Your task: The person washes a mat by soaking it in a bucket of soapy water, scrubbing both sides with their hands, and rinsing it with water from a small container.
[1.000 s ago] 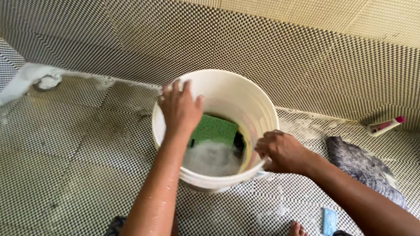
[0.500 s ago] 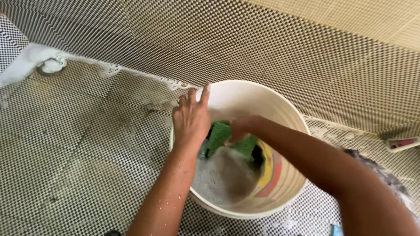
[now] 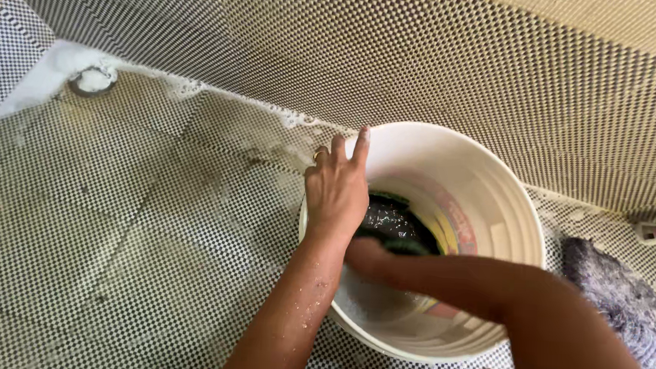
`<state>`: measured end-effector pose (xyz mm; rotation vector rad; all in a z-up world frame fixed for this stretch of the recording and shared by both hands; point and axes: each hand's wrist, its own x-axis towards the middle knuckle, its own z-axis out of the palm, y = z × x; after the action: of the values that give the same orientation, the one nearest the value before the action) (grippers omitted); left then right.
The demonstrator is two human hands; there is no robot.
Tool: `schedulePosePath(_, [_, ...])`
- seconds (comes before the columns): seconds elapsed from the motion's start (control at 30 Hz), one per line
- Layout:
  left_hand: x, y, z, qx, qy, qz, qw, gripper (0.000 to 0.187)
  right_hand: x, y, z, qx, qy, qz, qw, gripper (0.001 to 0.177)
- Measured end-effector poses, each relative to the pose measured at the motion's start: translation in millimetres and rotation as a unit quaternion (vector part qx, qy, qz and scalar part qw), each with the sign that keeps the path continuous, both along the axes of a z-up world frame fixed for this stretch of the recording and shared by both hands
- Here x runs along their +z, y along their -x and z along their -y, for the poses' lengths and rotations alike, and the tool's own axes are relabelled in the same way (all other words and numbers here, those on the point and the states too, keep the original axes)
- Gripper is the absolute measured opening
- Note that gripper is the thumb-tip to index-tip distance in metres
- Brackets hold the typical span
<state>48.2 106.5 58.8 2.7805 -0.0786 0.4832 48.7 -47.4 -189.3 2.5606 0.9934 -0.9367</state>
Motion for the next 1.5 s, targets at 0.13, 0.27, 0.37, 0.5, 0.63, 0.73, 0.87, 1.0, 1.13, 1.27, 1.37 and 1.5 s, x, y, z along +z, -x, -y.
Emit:
schedulePosePath(0.13, [-14,-8,0,-0.001,0.032,0.017,0.999,0.063,24,-3,-29,-0.003,-0.016,0.001,1.000,0.042])
schedulePosePath(0.27, [-34,-11,-3,-0.011,0.112,0.065,0.991,0.056,132,-41,11,-0.048,-0.025,0.083,0.995,0.037])
schedulePosePath(0.37, [-44,-26,-12,-0.038,0.139,0.080,0.986,0.060,209,-19,30,-0.074,-0.032,0.134,0.988,0.037])
schedulePosePath(0.5, [-53,-15,-27,-0.038,0.130,-0.027,0.990,0.055,263,-2,34,-0.053,-0.078,0.213,0.973,0.048])
schedulePosePath(0.63, [-42,25,-19,0.010,0.079,-0.009,0.997,0.065,321,-2,30,-0.022,-0.093,0.281,0.955,0.044])
schedulePosePath(0.73, [-33,40,-19,0.029,0.043,-0.033,0.998,0.060,373,10,20,-0.104,-0.052,0.282,0.952,0.053])
schedulePosePath(0.87, [-27,44,-17,0.049,0.022,-0.078,0.995,0.055,440,22,24,-0.099,-0.063,0.350,0.929,0.050])
schedulePosePath(1.0, [-29,49,-17,0.049,0.013,-0.081,0.995,0.053,517,8,40,-0.092,-0.139,0.466,0.869,0.049])
schedulePosePath(1.13, [-27,45,-19,0.056,0.003,-0.097,0.994,0.059,569,6,50,-0.096,-0.153,0.494,0.851,0.045])
schedulePosePath(1.27, [-29,44,-20,0.049,0.015,-0.085,0.995,0.059,552,18,49,-0.101,-0.114,0.490,0.858,0.048])
schedulePosePath(1.37, [-31,44,-20,0.048,0.014,-0.074,0.996,0.061,488,28,34,-0.120,-0.066,0.381,0.914,0.050])
schedulePosePath(1.5, [-26,47,-18,0.052,0.044,-0.044,0.997,0.067,400,16,20,-0.175,-0.052,0.254,0.950,0.049])
